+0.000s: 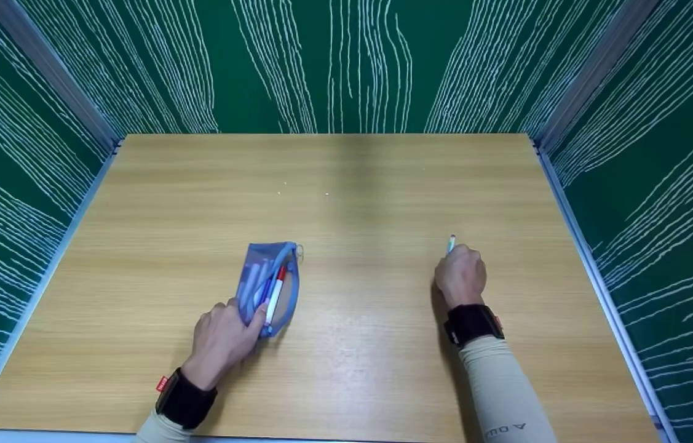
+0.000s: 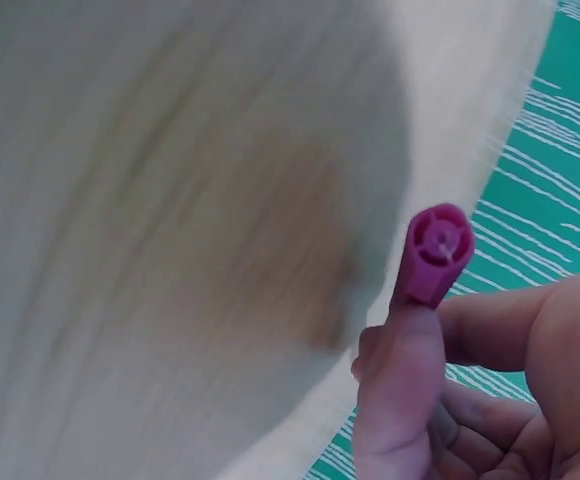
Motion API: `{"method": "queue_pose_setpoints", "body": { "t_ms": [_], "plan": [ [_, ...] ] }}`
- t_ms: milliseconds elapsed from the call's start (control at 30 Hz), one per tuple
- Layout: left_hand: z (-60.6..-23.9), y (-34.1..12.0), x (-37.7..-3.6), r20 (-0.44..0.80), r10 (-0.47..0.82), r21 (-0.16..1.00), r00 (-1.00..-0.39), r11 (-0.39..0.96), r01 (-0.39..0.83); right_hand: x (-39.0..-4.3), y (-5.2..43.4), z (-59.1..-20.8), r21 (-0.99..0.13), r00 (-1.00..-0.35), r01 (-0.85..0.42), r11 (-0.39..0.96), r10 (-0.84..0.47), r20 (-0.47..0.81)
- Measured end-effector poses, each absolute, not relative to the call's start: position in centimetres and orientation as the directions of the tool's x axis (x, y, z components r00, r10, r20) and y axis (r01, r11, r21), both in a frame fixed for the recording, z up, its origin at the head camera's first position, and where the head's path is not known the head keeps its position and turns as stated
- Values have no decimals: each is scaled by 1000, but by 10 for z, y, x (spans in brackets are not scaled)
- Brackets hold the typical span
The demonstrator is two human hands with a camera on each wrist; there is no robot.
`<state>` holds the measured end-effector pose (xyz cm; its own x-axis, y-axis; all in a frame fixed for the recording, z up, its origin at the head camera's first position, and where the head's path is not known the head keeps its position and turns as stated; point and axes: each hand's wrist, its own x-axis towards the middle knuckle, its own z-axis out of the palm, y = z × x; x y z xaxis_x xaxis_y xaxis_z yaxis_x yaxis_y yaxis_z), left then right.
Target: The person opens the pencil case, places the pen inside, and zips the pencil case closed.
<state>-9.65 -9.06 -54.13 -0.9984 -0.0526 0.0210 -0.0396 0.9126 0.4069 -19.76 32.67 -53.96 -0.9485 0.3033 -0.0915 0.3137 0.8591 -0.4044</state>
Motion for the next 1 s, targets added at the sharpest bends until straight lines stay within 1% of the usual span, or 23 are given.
{"method": "queue_pose_setpoints", "body": {
  "t_ms": [100,300,567,867,1000],
  "plan": [
    [-542,-90,-97,45,-53,394,-998,919,-31,-196,321,-537,-446,-953,294,845,292,-75],
    [-543,-90,-96,43,-51,404,-998,914,-29,-192,308,-531,-527,-956,286,800,276,-100],
    [-542,-90,-97,18,-50,413,-999,910,-38,-190,289,-527,-622,-947,321,714,255,-195],
    [-541,-90,-97,12,-49,412,-999,910,-40,-188,270,-526,-671,-951,309,674,228,-208],
    [-541,-90,-97,38,-47,405,-998,914,-28,-186,263,-525,-698,-954,300,650,208,-216]
  ]
}}
